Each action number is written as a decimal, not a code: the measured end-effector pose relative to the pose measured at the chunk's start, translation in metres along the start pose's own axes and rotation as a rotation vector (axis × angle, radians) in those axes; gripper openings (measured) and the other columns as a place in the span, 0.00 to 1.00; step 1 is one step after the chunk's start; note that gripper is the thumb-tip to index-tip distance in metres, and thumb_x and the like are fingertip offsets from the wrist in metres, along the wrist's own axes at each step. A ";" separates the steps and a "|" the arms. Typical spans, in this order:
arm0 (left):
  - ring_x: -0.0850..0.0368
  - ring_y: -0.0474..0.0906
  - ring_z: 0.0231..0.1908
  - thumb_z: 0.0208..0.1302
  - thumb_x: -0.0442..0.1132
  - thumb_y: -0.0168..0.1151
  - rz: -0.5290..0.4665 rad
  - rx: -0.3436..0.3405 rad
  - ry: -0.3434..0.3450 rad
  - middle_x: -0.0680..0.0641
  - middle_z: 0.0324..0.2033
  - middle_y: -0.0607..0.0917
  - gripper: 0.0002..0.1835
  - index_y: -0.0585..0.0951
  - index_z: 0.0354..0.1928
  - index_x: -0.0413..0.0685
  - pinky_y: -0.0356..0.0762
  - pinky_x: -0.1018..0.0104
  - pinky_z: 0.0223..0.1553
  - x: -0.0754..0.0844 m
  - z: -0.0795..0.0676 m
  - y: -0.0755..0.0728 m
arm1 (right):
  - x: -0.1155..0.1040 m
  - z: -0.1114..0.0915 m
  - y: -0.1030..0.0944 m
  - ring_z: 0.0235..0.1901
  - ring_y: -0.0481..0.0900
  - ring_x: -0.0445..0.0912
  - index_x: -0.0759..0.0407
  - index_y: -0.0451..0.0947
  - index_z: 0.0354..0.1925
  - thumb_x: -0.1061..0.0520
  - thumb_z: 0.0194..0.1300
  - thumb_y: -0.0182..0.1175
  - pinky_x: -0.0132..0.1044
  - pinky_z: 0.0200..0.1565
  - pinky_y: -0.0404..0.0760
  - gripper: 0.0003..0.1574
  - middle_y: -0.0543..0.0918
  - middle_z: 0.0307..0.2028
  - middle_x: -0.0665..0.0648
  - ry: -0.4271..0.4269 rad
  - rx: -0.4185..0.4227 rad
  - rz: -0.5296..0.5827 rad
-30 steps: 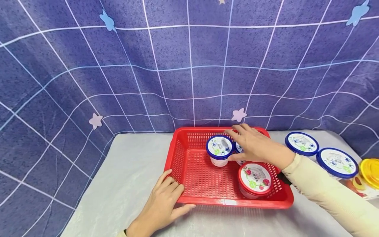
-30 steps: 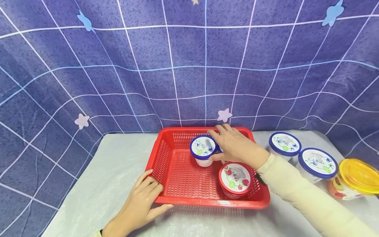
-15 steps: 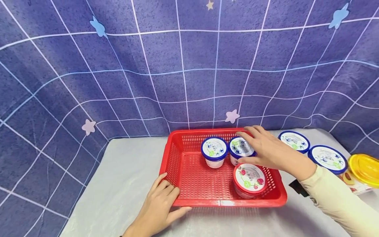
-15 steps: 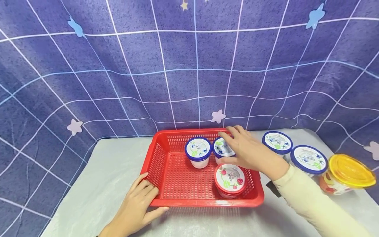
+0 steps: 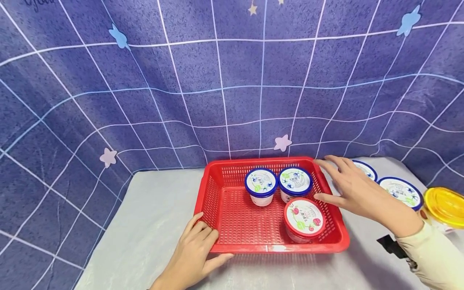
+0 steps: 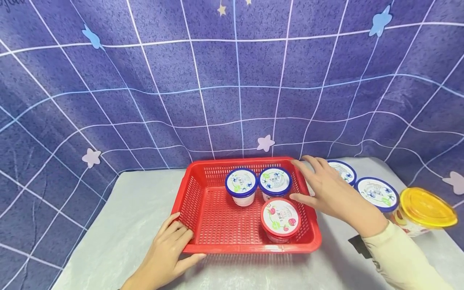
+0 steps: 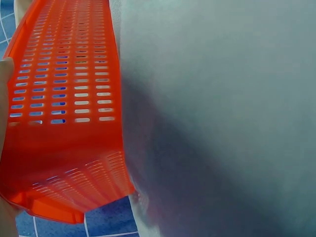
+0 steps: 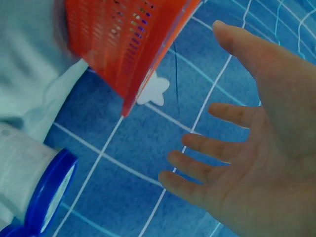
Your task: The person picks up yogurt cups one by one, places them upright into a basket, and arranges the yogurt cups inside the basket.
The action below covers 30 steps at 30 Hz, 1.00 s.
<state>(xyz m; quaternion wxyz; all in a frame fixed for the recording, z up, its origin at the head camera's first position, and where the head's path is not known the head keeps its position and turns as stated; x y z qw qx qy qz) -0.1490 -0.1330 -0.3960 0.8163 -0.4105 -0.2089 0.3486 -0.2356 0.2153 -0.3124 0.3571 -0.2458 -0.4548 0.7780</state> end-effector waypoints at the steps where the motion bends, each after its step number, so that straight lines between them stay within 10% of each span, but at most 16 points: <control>1: 0.60 0.73 0.39 0.55 0.65 0.67 -0.007 0.005 0.002 0.56 0.27 0.78 0.24 0.77 0.31 0.53 0.59 0.48 0.69 0.000 0.000 0.000 | 0.002 -0.003 -0.001 0.55 0.69 0.66 0.60 0.67 0.67 0.40 0.48 0.77 0.68 0.51 0.73 0.55 0.71 0.59 0.70 0.016 0.007 0.006; 30: 0.59 0.73 0.37 0.55 0.65 0.68 -0.029 0.065 0.031 0.56 0.26 0.79 0.24 0.77 0.30 0.52 0.60 0.48 0.68 -0.001 0.000 -0.002 | 0.086 -0.102 -0.051 0.56 0.59 0.80 0.61 0.59 0.72 0.43 0.50 0.75 0.75 0.48 0.57 0.59 0.65 0.59 0.76 0.444 0.123 -0.039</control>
Point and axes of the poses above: each hand's wrist, its own z-axis towards the middle knuckle, its own y-axis out of the palm, x = y × z, the point moved 7 cm from there along z, towards the middle knuckle
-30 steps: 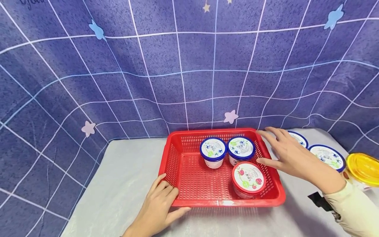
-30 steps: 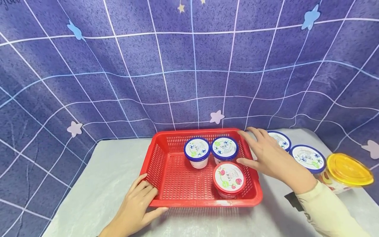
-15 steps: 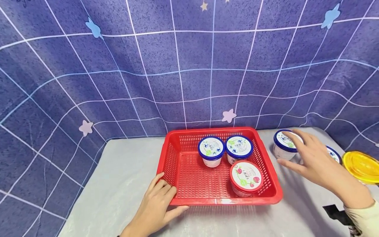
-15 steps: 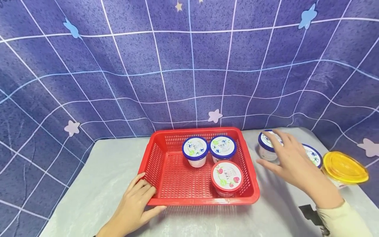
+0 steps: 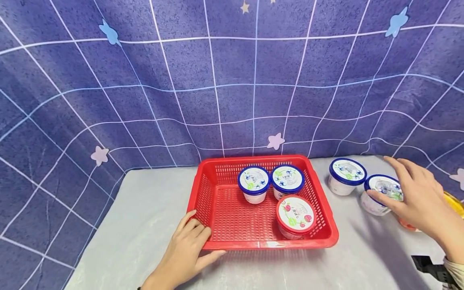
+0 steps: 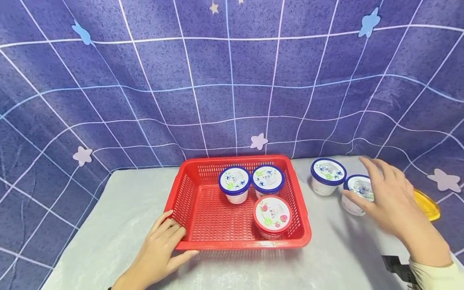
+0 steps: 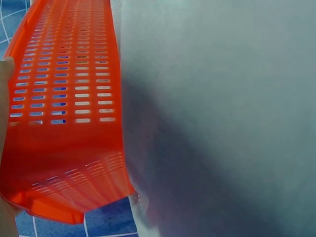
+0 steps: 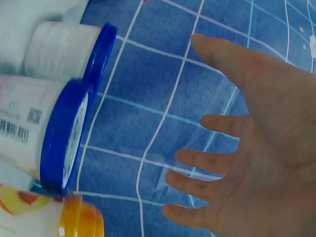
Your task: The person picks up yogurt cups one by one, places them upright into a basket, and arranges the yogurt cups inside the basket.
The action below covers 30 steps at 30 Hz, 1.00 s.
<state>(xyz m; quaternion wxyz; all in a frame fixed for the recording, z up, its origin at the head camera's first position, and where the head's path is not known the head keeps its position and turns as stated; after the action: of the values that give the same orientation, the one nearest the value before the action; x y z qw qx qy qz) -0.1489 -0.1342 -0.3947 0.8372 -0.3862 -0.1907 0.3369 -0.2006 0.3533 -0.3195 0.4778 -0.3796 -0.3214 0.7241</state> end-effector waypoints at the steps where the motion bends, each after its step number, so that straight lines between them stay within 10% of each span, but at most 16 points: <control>1: 0.59 0.73 0.37 0.55 0.65 0.68 0.002 0.001 -0.002 0.56 0.26 0.78 0.24 0.77 0.30 0.52 0.60 0.48 0.68 -0.001 0.000 -0.001 | 0.003 0.001 -0.001 0.57 0.59 0.80 0.61 0.58 0.72 0.43 0.50 0.75 0.75 0.48 0.57 0.59 0.65 0.60 0.76 0.015 0.000 -0.008; 14: 0.61 0.72 0.37 0.55 0.64 0.69 -0.022 -0.002 0.017 0.57 0.25 0.76 0.23 0.77 0.30 0.52 0.61 0.46 0.68 0.006 -0.002 0.005 | 0.073 -0.021 -0.006 0.55 0.59 0.78 0.74 0.61 0.66 0.35 0.56 0.70 0.71 0.65 0.53 0.58 0.63 0.54 0.85 0.100 0.115 0.035; 30: 0.61 0.72 0.37 0.56 0.65 0.68 -0.013 -0.028 0.009 0.59 0.25 0.76 0.23 0.78 0.30 0.52 0.60 0.46 0.68 0.005 0.000 0.003 | 0.126 -0.042 0.029 0.54 0.54 0.78 0.76 0.52 0.65 0.33 0.51 0.72 0.73 0.50 0.62 0.66 0.57 0.53 0.86 0.358 -0.196 -0.078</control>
<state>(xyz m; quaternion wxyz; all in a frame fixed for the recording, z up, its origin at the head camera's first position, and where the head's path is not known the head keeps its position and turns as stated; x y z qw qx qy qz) -0.1469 -0.1292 -0.3970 0.8347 -0.3985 -0.1939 0.3270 -0.2098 0.4660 -0.3948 0.5157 -0.5344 -0.3146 0.5912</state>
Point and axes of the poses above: each hand's wrist, its own z-axis towards the middle knuckle, its own y-axis out of the palm, x = y × z, the point moved 7 cm from there along z, towards the middle knuckle
